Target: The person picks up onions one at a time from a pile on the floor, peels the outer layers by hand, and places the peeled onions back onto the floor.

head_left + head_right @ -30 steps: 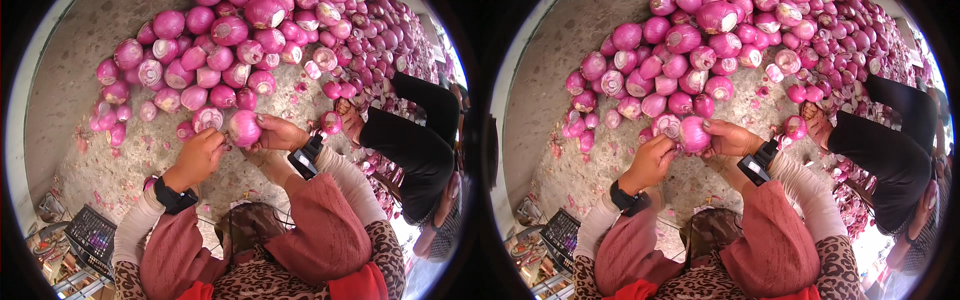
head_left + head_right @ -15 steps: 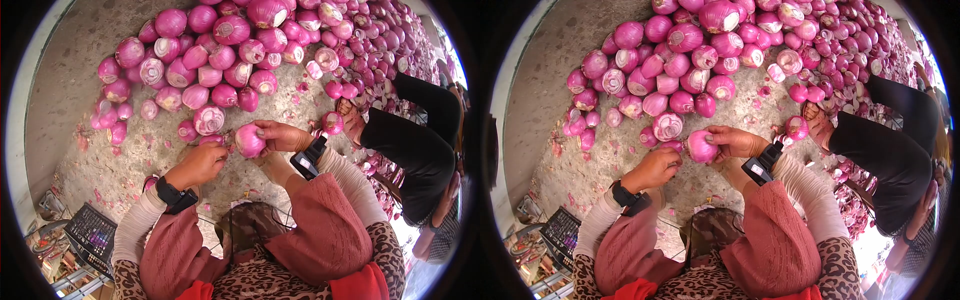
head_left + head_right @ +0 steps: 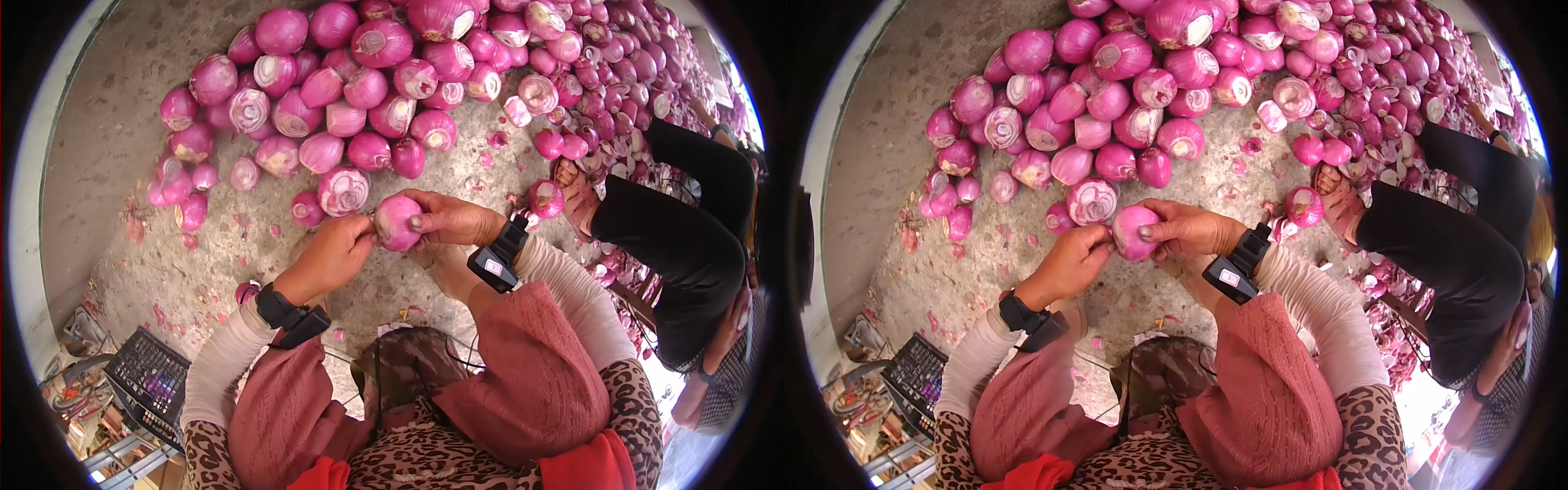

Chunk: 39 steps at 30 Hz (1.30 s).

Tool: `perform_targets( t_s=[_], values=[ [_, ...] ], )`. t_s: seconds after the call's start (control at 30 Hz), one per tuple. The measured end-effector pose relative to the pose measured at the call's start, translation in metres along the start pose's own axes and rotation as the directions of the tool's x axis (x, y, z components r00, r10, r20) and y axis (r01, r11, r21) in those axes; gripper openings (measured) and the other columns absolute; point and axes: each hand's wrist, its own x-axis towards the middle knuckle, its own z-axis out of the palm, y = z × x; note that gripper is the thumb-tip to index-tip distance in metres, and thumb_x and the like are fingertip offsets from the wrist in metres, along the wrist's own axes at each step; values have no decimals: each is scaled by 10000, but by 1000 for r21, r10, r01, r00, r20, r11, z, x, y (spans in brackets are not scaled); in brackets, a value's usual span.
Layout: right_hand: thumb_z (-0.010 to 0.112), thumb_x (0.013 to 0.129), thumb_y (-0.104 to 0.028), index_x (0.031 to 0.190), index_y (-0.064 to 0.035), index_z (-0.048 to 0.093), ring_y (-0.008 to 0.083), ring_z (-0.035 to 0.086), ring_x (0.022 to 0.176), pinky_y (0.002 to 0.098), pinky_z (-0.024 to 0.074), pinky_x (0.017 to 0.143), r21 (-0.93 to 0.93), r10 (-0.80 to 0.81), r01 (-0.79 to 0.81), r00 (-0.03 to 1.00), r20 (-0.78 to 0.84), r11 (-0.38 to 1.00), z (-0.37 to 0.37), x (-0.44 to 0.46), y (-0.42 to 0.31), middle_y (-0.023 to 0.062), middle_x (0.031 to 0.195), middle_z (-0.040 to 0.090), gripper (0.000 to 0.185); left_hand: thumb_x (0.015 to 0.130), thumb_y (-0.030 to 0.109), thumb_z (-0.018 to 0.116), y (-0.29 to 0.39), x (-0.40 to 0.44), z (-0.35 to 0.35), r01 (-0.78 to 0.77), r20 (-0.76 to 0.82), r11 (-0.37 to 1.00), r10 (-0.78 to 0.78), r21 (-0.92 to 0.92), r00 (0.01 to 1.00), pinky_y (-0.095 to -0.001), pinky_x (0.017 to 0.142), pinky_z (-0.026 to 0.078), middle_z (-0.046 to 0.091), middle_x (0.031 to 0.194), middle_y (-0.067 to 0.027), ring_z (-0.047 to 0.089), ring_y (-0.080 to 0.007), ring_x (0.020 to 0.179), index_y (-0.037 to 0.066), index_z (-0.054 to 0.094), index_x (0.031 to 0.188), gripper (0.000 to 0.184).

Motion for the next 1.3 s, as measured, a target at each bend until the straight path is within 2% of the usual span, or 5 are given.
perform_targets(
  t_s=[0.17,0.47,0.67,0.97,1.3],
  values=[
    [580,912,-342,1339,-79,383,202,617,919,308,514,708,191,12,-23,998,56,981,3,-4,0,106,1135,586,538,824,28,565,-10,-1,-6,128,-100,987,-118,95,988,-315,663,457,608,795,-140,579,-184,719,-20,577,918,107],
    [539,921,-416,1359,-98,371,237,616,923,315,510,714,317,-34,12,997,63,948,-9,-5,2,121,1149,576,566,891,115,588,11,0,-5,179,1,912,-192,-369,981,-242,645,437,576,769,6,509,-68,729,10,579,900,106],
    [592,900,-376,1366,-80,358,211,599,966,318,513,723,204,-27,17,999,45,979,-2,-4,3,99,1174,557,599,878,91,576,3,-2,-1,42,-84,994,-50,-100,995,-271,593,408,557,718,-49,476,-95,661,-6,555,877,99],
    [622,883,-370,1360,-36,357,196,573,1067,347,527,801,22,120,-121,993,19,992,-8,-7,7,99,1198,550,640,794,90,572,-26,-9,-6,61,-205,933,13,354,979,-455,663,428,561,829,-193,558,-396,800,1,514,844,117],
    [613,891,-315,1370,-57,365,215,481,1156,370,425,971,163,-183,247,925,-333,955,-61,-54,-82,84,1247,517,598,762,133,597,-74,-23,-19,219,-185,856,-147,468,972,-485,653,442,595,805,-188,577,-397,777,10,532,818,150]
  ],
)
